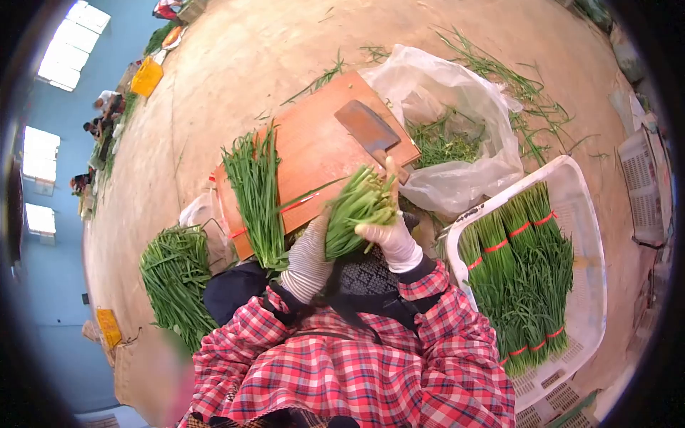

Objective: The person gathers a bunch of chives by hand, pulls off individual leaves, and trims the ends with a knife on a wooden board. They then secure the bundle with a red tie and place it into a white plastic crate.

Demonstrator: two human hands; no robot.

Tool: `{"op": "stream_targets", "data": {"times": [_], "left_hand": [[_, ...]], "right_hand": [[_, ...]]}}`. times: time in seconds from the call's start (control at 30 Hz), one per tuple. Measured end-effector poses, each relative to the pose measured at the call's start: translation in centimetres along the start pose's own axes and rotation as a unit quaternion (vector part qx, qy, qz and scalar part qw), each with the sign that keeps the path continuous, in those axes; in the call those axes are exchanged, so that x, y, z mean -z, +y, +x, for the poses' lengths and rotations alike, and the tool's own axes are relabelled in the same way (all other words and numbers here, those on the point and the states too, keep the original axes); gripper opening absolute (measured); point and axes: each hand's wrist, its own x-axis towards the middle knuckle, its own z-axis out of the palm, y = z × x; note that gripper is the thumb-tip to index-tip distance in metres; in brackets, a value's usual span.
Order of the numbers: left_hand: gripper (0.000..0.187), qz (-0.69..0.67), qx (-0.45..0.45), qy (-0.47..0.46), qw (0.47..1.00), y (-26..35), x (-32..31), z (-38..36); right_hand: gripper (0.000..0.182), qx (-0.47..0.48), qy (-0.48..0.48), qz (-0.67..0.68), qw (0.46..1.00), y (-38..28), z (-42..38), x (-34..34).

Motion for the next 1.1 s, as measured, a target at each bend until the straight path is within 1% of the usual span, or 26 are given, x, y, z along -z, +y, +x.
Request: {"op": "stream_targets", "data": {"times": [0.03, 0.13, 0.17, 0.23, 0.27, 0.3, 0.33, 0.37, 0.4, 0.43, 0.47, 0.5, 0.53, 0.57, 0.6, 0.63, 0.73, 0.77, 0.87, 0.9, 0.93, 0.97, 1.0, 1.03, 1.07, 1.1], "left_hand": [[0.070, 0.020, -0.001, -0.023, 1.000, 0.2, -0.1, 0.0], [0.076, 0.044, -0.004, -0.042, 0.998, 0.5, 0.3, 0.5], [0.078, 0.062, 0.010, -0.084, 0.994, 0.7, 0.8, 0.5], [0.084, 0.096, 0.034, -0.168, 0.981, 3.0, 3.8, 1.1], [0.088, 0.110, 0.065, -0.304, 0.944, 4.6, 7.3, 2.7], [0.091, 0.080, 0.100, -0.346, 0.930, 6.1, 10.8, 4.7], [0.094, 0.049, 0.136, -0.387, 0.911, 6.5, 13.1, 6.1], [0.096, 0.043, 0.075, -0.262, 0.961, 5.4, 13.5, 6.6], [0.097, 0.038, 0.011, -0.129, 0.991, 3.9, 13.3, 7.0], [0.099, 0.035, -0.054, 0.008, 0.998, 2.6, 12.8, 7.1], [0.100, -0.041, -0.004, -0.048, 0.998, 1.1, 11.4, 7.1], [0.100, -0.116, 0.045, -0.104, 0.987, -0.3, 9.2, 7.2], [0.101, -0.191, 0.092, -0.160, 0.964, -1.0, 7.3, 7.6], [0.101, -0.294, 0.070, -0.195, 0.933, -0.5, 5.7, 7.6], [0.101, -0.394, 0.048, -0.232, 0.888, 0.0, 4.1, 6.9], [0.095, -0.451, 0.079, -0.209, 0.864, -0.1, 2.8, 6.3], [0.082, -0.383, 0.146, -0.141, 0.901, -0.8, 1.0, 6.6], [0.066, -0.311, 0.119, -0.114, 0.936, -0.9, 0.8, 7.1], [0.055, -0.425, 0.148, -0.134, 0.883, -3.0, 1.3, 8.2], [0.042, -0.431, 0.144, -0.131, 0.881, -2.6, 2.5, 8.8], [0.042, -0.403, 0.166, -0.158, 0.886, -2.3, 3.9, 9.8], [0.041, -0.376, 0.188, -0.183, 0.889, -2.2, 5.3, 11.2], [0.040, -0.348, 0.209, -0.209, 0.890, -2.5, 6.3, 12.2], [0.036, -0.348, 0.184, -0.173, 0.903, -3.7, 6.4, 12.9], [0.037, -0.286, 0.151, -0.161, 0.933, -4.1, 6.6, 13.9], [0.038, -0.221, 0.116, -0.146, 0.957, -4.3, 6.8, 14.9]], "right_hand": [[0.109, 0.032, 0.001, -0.010, 0.999, 0.3, 0.6, 0.3], [0.105, 0.039, 0.015, 0.027, 0.999, 0.6, 2.5, 0.2], [0.094, 0.034, 0.050, 0.010, 0.998, 0.8, 2.9, -0.2], [0.087, 0.026, 0.060, 0.047, 0.997, 1.6, 3.7, 0.6], [0.083, 0.022, 0.065, 0.065, 0.996, 1.9, 4.1, 1.0], [0.079, 0.027, 0.082, 0.077, 0.993, 1.9, 4.4, 0.6], [0.078, 0.036, 0.080, 0.059, 0.994, 1.9, 4.4, 0.5], [0.078, 0.045, 0.077, 0.041, 0.995, 2.0, 4.5, 0.5], [0.078, 0.054, 0.071, 0.024, 0.996, 2.0, 4.8, 0.3], [0.077, 0.055, 0.071, 0.026, 0.996, 1.9, 4.9, -0.1], [0.076, 0.058, 0.071, 0.028, 0.995, 1.7, 5.0, -0.9], [0.075, 0.063, 0.071, 0.031, 0.995, 1.6, 5.3, -1.6], [0.074, 0.075, 0.079, 0.034, 0.993, 1.5, 5.9, -2.3], [0.073, 0.088, 0.089, 0.036, 0.991, 1.5, 6.6, -2.9], [0.073, 0.102, 0.102, 0.038, 0.989, 1.5, 7.1, -3.4], [0.073, 0.086, 0.091, 0.079, 0.989, 1.4, 7.4, -3.7], [0.072, 0.095, 0.103, 0.092, 0.986, 2.8, 9.1, -3.4], [0.074, 0.089, 0.093, 0.079, 0.989, 3.3, 9.4, -2.9], [0.077, 0.055, 0.057, 0.141, 0.987, 1.1, 10.0, -3.8], [0.075, 0.083, 0.049, 0.159, 0.982, 1.0, 10.9, -2.6], [0.069, 0.106, 0.059, 0.005, 0.993, 1.3, 12.1, 1.2], [0.065, 0.127, 0.078, -0.147, 0.978, 1.7, 13.2, 4.9], [0.064, 0.179, 0.107, -0.381, 0.901, 1.7, 13.8, 7.3], [0.065, 0.141, 0.094, -0.560, 0.811, 2.0, 13.7, 9.2], [0.065, 0.097, 0.078, -0.715, 0.688, 2.4, 13.3, 10.6], [0.066, 0.048, 0.059, -0.840, 0.537, 2.9, 12.8, 11.3]]}}
